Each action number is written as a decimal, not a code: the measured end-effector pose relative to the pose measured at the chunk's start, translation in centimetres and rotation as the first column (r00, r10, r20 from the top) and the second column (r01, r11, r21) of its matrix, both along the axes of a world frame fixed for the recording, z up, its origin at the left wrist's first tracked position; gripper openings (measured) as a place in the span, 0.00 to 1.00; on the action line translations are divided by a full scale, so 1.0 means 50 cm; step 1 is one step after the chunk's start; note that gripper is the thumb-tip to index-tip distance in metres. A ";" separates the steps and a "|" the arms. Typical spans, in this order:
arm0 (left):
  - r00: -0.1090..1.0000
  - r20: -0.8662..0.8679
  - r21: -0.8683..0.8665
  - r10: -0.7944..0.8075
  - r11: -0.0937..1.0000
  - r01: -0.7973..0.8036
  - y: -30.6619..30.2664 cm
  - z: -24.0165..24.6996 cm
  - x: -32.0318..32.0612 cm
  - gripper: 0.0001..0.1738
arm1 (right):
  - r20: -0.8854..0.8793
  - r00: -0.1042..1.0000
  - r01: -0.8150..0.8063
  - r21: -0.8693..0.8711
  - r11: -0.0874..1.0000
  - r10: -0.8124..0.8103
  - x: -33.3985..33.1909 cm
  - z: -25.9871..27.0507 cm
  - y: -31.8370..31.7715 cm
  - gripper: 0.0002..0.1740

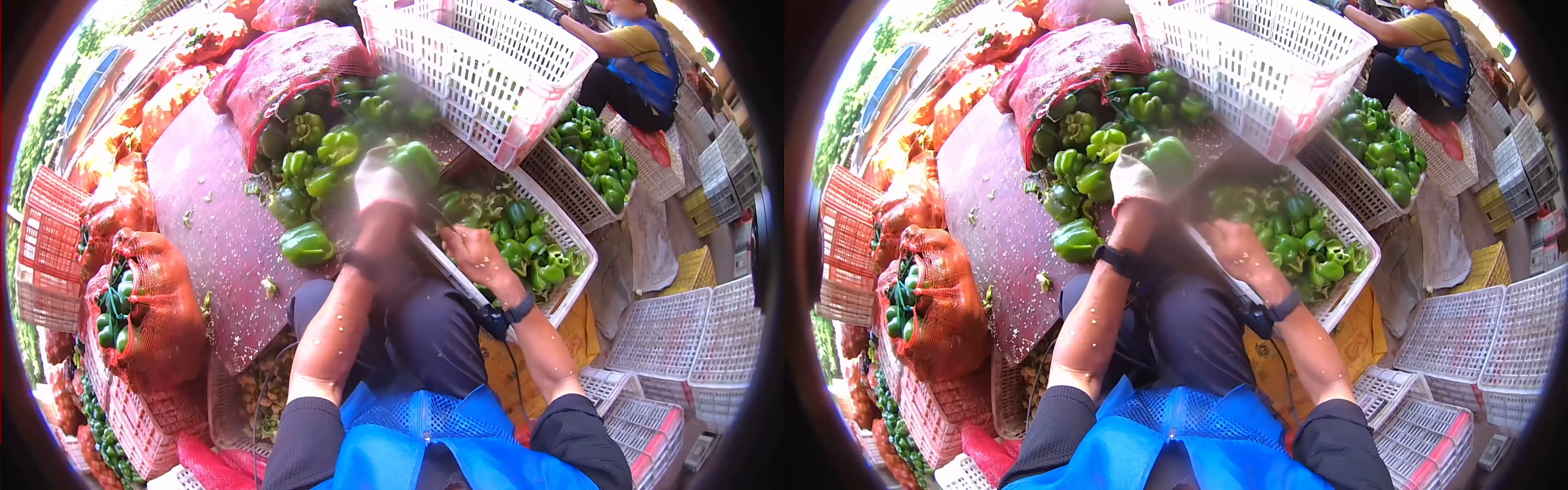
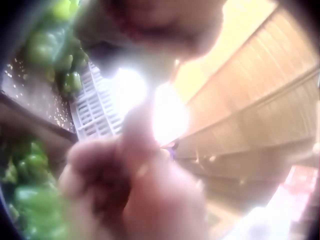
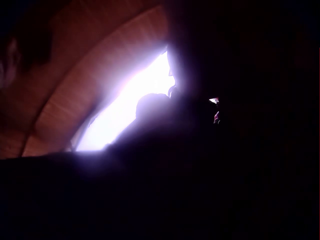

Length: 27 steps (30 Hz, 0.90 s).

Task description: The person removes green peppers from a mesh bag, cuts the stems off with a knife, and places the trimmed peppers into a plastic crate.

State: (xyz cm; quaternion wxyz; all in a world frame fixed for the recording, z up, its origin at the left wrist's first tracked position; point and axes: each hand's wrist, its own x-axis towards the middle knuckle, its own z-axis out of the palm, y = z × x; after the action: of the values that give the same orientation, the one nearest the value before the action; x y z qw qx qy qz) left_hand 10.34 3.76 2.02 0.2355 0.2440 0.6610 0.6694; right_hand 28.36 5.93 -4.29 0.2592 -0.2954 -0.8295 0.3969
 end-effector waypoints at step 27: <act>0.883 -0.237 0.095 -0.405 0.895 0.436 0.034 -0.203 -0.036 0.12 | -0.377 0.888 0.070 -0.457 0.887 -0.264 -0.026 0.055 0.058 0.14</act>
State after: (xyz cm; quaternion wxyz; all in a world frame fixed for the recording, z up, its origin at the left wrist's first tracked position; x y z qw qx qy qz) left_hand 8.55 5.46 -8.12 0.2852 0.4681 0.5627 0.6188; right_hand 27.07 8.84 -1.55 0.3972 -0.3227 -0.6140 0.6009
